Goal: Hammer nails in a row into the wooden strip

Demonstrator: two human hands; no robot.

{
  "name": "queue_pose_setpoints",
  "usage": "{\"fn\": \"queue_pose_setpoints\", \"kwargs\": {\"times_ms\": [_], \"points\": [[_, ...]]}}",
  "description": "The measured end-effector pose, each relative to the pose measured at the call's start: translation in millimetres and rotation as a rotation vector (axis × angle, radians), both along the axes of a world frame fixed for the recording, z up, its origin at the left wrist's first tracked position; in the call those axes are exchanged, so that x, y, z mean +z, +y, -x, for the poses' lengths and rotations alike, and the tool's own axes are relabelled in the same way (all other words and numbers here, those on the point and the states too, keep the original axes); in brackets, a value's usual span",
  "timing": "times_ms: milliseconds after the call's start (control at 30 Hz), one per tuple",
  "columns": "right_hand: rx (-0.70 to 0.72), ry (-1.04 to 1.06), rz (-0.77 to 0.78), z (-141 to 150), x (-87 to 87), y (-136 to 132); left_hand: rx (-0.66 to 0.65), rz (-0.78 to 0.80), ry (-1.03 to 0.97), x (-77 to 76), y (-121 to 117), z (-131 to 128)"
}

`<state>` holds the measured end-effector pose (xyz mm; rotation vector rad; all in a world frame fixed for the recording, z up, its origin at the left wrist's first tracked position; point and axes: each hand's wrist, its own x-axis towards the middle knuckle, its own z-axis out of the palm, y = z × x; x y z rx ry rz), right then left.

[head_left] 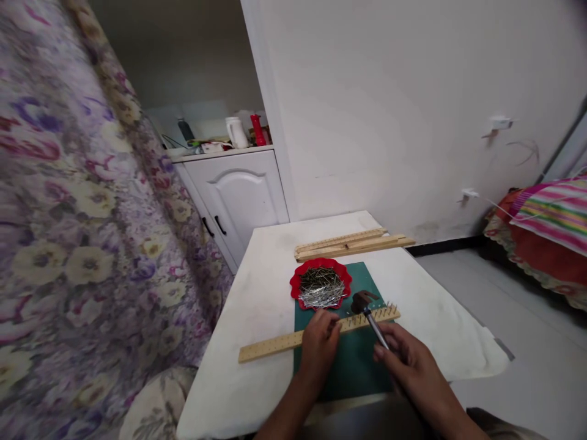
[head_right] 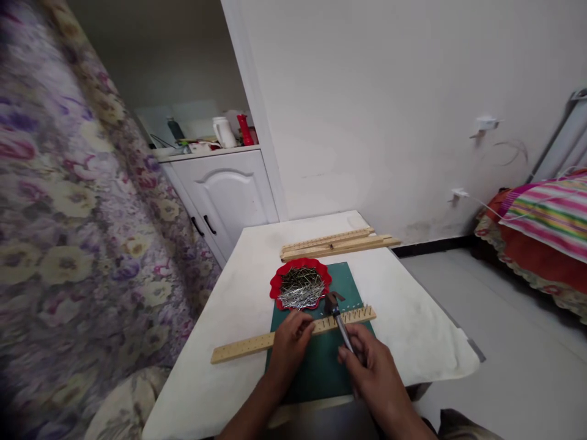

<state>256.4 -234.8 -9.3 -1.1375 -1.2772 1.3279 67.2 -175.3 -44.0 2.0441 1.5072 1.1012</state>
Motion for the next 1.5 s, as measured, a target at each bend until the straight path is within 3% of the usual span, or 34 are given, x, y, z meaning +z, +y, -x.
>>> {"fn": "queue_pose_setpoints", "kwargs": {"times_ms": [167, 267, 400, 600, 900, 1000, 1167, 1333, 1500], "points": [[-0.013, 0.036, 0.026, 1, 0.9, 3, 0.170, -0.123, 0.201, 22.5, 24, 37], [-0.029, 0.029, -0.001, 3, -2.1, 5, 0.207, -0.051, 0.398, 31.5, 42, 48], [-0.030, 0.027, -0.004, 5, -9.8, 7, 0.227, 0.081, 0.583, 32.6, 57, 48], [-0.064, 0.009, -0.017, 8, -13.9, 10, 0.181, 0.138, 0.748, 34.7, 64, 47], [-0.140, 0.090, -0.002, 19, 8.5, -6, 0.119, 0.044, 0.689, 34.9, 61, 59], [-0.258, 0.153, -0.008, 24, 1.4, -23, 0.092, -0.079, 0.535, 29.7, 53, 64], [-0.450, 0.225, 0.010, 33, -24.9, -57, 0.002, -0.275, 0.259, 13.0, 23, 71], [-0.508, 0.237, 0.034, 32, -36.8, -83, -0.090, -0.170, 0.281, -1.1, -3, 70], [-0.512, 0.209, 0.019, 31, -32.3, -96, -0.212, -0.075, 0.386, -1.6, -3, 66]]}}
